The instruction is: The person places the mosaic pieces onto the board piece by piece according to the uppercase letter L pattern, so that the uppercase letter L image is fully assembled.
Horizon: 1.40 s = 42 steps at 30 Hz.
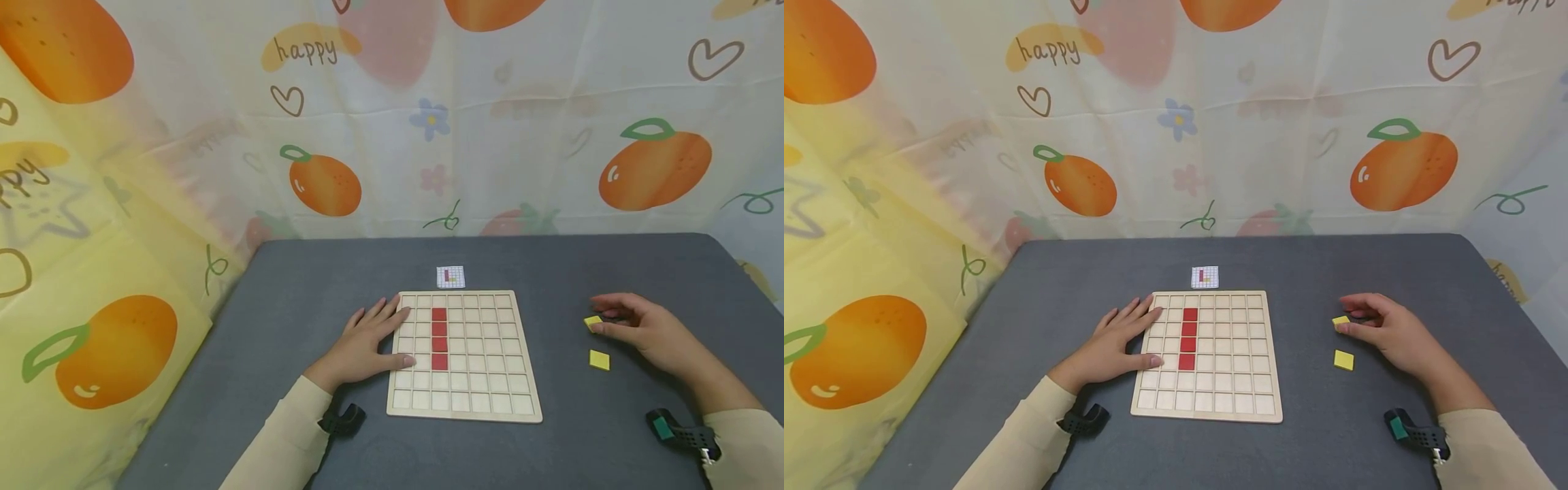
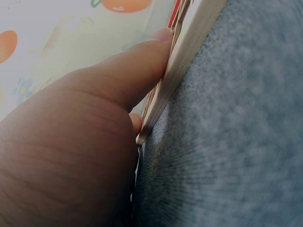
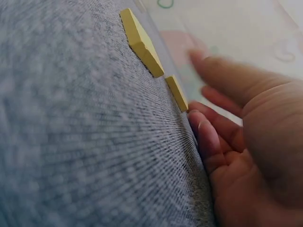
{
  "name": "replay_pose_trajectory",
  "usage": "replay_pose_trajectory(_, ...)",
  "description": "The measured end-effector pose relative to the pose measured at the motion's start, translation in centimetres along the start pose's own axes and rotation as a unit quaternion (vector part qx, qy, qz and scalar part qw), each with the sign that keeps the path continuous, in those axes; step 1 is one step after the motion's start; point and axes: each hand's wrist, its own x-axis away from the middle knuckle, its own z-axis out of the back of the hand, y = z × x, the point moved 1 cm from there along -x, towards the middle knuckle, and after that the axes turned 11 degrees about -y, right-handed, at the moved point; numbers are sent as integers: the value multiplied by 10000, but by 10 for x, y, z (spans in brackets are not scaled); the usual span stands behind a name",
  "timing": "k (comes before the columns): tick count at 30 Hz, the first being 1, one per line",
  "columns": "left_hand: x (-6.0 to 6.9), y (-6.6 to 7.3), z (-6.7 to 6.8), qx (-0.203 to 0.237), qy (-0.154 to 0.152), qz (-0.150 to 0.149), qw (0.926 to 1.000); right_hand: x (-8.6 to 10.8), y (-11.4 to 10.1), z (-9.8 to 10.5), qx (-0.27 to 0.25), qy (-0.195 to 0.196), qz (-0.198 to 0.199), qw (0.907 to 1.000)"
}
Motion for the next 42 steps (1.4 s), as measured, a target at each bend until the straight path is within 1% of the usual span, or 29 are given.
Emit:
replay_pose_trajectory(3, 0, 0, 0, 6, -21, 2, 10000, -1, 0, 0, 325, 14, 4, 9995)
replay_pose_trajectory(6, 0, -1, 0, 18, -18, -12, 10000, 0, 0, 0, 518, 80, 109, 9986)
replay_pose_trajectory(12, 0, -2, -1, -12, -22, -13, 10000, 0, -2, -3, 473, 245, 267, 9982)
replay_pose_trajectory(21, -1, -1, -1, -3, 2, -2, 10000, 2, -7, -5, 342, 209, -55, 9992)
replay_pose_trajectory(25, -1, -1, -1, -12, 4, 8, 10000, 2, -10, -6, 451, 325, -70, 9984)
replay_pose_trajectory(28, 0, 0, 0, -12, -9, 14, 10000, 1, -13, -7, 515, 359, -156, 9979)
replay_pose_trajectory(31, 0, 1, 0, -10, -24, 37, 10000, 0, -18, -8, 424, 491, -100, 9978)
replay_pose_trajectory(34, 0, 1, 0, -8, -28, 45, 10000, 0, -24, -11, 230, 652, 103, 9976)
replay_pose_trajectory(36, 0, 1, 1, -10, -25, 36, 10000, 0, -30, -14, 78, 694, 227, 9973)
replay_pose_trajectory(38, 0, 1, 1, -12, -27, 29, 10000, 0, -36, -17, -31, 662, 308, 9973)
replay_pose_trajectory(42, 0, 1, 1, -5, -31, 17, 10000, -2, -49, -23, -232, 469, 386, 9979)
